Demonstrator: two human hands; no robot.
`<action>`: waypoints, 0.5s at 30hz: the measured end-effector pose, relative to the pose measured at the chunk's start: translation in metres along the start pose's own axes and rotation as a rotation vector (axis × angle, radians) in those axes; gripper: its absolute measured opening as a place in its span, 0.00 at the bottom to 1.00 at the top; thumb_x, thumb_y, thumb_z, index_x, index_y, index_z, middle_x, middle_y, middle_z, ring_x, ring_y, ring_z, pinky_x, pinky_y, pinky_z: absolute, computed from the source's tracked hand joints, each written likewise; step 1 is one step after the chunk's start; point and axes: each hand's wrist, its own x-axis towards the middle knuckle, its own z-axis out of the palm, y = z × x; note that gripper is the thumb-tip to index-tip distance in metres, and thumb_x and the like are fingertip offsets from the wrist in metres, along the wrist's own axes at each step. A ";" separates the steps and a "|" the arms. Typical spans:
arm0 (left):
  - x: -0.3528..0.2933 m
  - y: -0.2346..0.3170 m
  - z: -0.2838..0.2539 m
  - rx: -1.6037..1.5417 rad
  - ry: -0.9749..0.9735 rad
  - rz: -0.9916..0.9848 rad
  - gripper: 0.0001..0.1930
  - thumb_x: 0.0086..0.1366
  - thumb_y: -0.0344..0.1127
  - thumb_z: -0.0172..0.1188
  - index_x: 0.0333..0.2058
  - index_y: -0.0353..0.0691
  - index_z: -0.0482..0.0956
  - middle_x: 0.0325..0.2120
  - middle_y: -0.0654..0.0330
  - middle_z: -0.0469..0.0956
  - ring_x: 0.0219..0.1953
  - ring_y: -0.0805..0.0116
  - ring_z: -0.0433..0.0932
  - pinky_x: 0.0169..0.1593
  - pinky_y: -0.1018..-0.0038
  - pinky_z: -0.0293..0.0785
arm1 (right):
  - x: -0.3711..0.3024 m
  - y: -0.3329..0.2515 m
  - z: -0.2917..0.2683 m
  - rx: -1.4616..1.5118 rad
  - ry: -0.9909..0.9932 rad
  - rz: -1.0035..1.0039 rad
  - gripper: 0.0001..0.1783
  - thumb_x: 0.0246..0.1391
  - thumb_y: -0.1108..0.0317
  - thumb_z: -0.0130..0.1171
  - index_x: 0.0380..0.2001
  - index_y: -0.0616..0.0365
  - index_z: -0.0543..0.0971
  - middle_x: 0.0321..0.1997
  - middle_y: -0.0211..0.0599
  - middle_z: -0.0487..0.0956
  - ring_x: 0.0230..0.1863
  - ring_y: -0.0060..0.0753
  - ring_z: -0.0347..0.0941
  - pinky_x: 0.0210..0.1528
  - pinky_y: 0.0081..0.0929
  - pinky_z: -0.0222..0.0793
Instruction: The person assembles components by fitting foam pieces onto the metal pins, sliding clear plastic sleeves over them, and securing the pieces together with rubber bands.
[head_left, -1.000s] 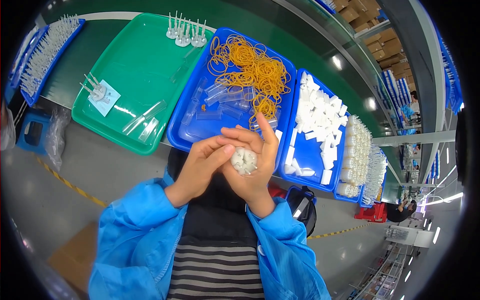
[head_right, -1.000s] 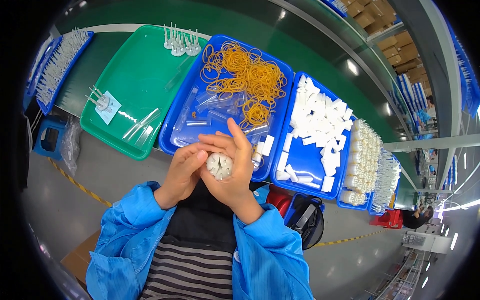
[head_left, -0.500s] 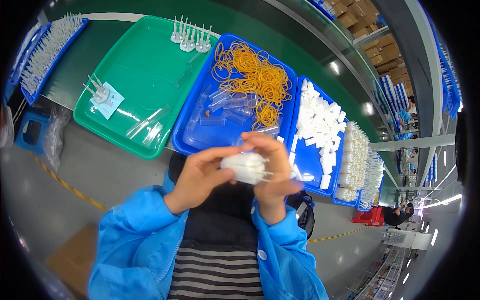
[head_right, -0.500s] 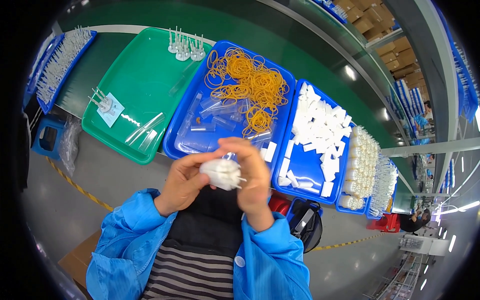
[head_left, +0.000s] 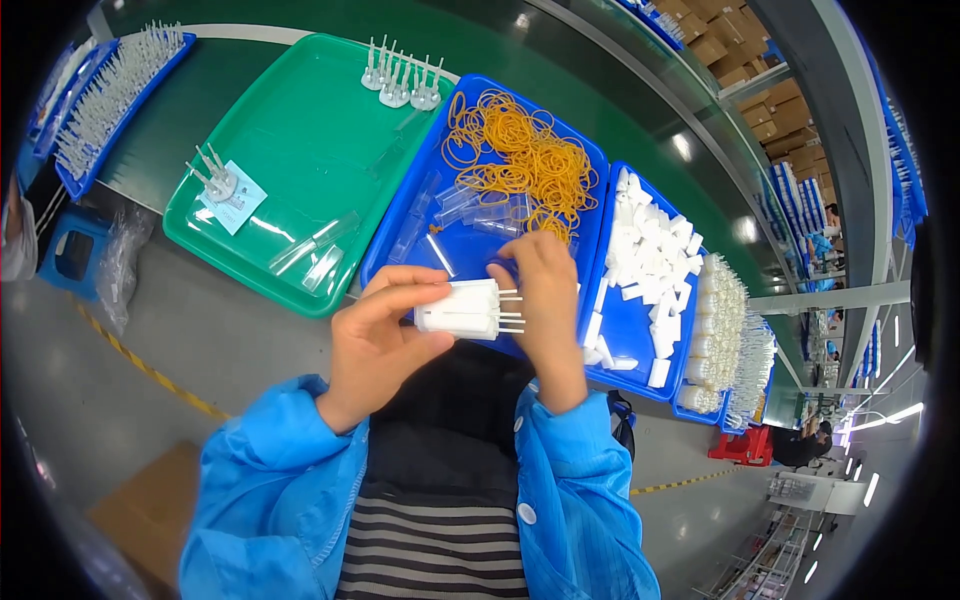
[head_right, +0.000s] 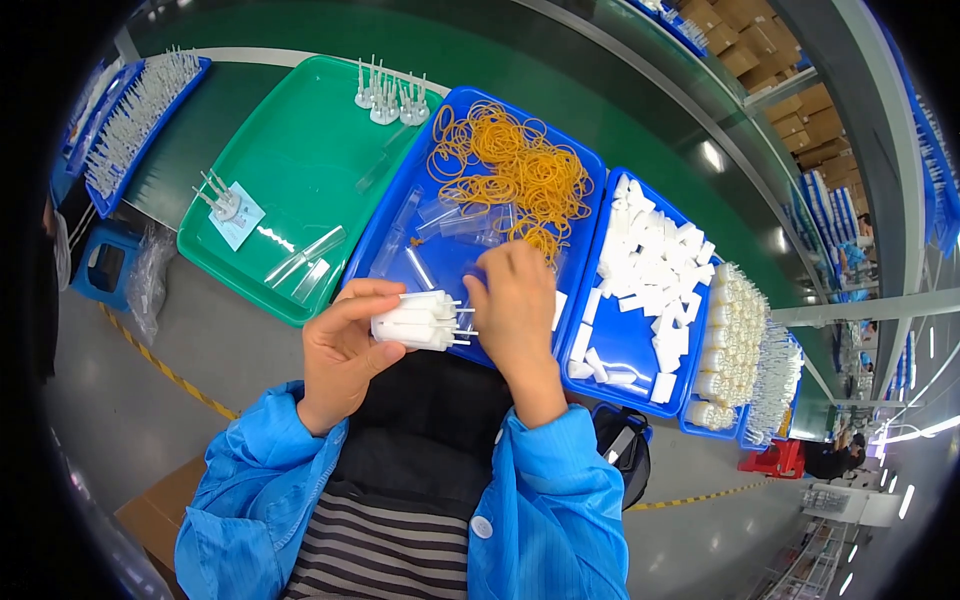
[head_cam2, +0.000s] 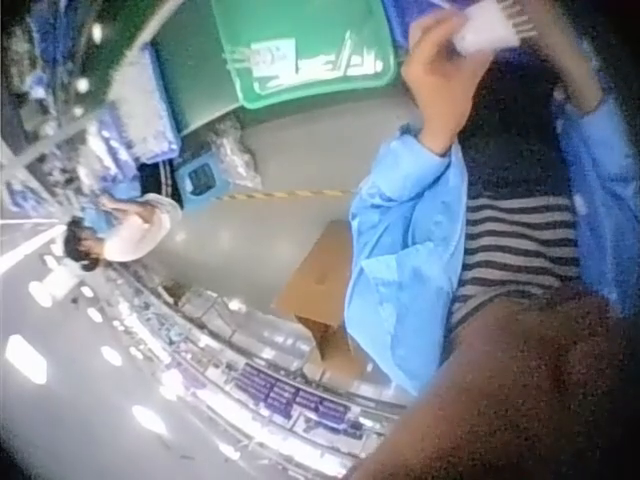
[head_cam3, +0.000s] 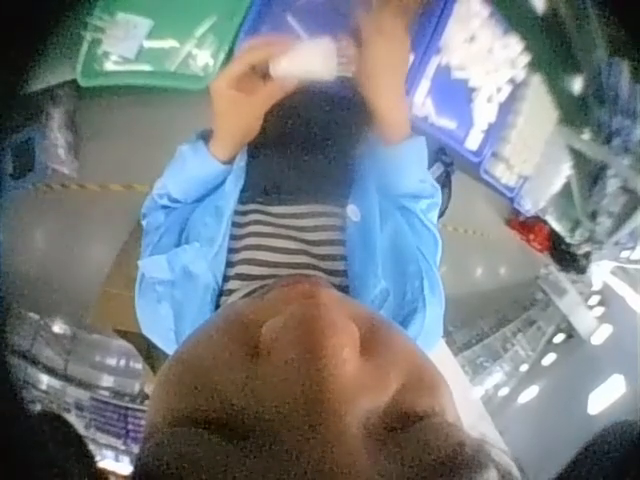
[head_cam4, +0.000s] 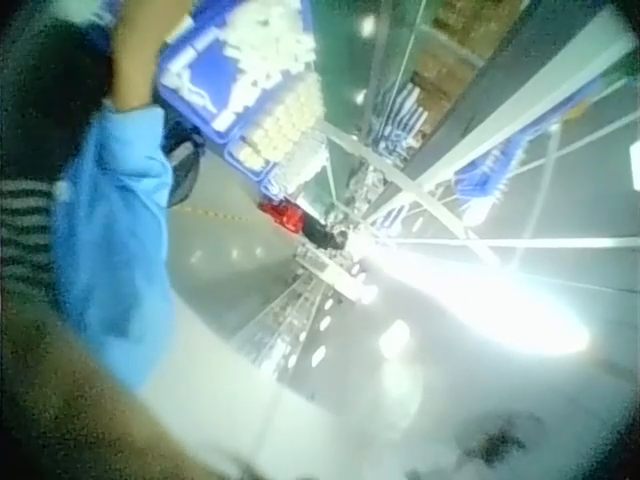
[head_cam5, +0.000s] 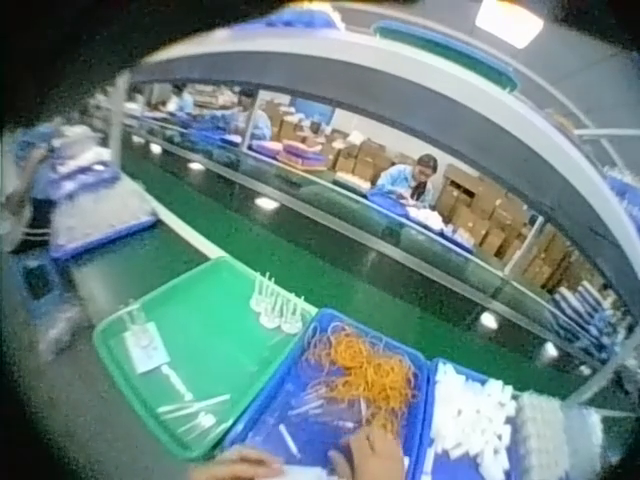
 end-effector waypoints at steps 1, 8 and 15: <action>0.000 0.002 0.001 0.064 -0.004 0.038 0.21 0.54 0.12 0.63 0.48 0.30 0.78 0.51 0.50 0.69 0.56 0.58 0.73 0.51 0.68 0.82 | -0.002 0.002 -0.005 0.091 0.038 -0.003 0.15 0.44 0.73 0.68 0.37 0.61 0.76 0.38 0.40 0.75 0.42 0.42 0.72 0.44 0.34 0.67; 0.005 -0.003 0.018 0.068 -0.029 0.041 0.21 0.53 0.11 0.63 0.46 0.31 0.79 0.52 0.52 0.67 0.57 0.56 0.72 0.52 0.68 0.82 | -0.038 -0.035 -0.060 1.068 0.066 0.155 0.11 0.60 0.72 0.53 0.44 0.65 0.70 0.44 0.44 0.77 0.48 0.32 0.71 0.54 0.29 0.62; 0.005 -0.005 0.032 0.290 -0.043 0.179 0.19 0.52 0.14 0.65 0.43 0.35 0.82 0.52 0.51 0.67 0.57 0.54 0.73 0.51 0.67 0.82 | -0.048 -0.039 -0.062 1.226 0.064 0.149 0.16 0.66 0.65 0.51 0.49 0.65 0.66 0.47 0.50 0.77 0.52 0.36 0.73 0.58 0.33 0.64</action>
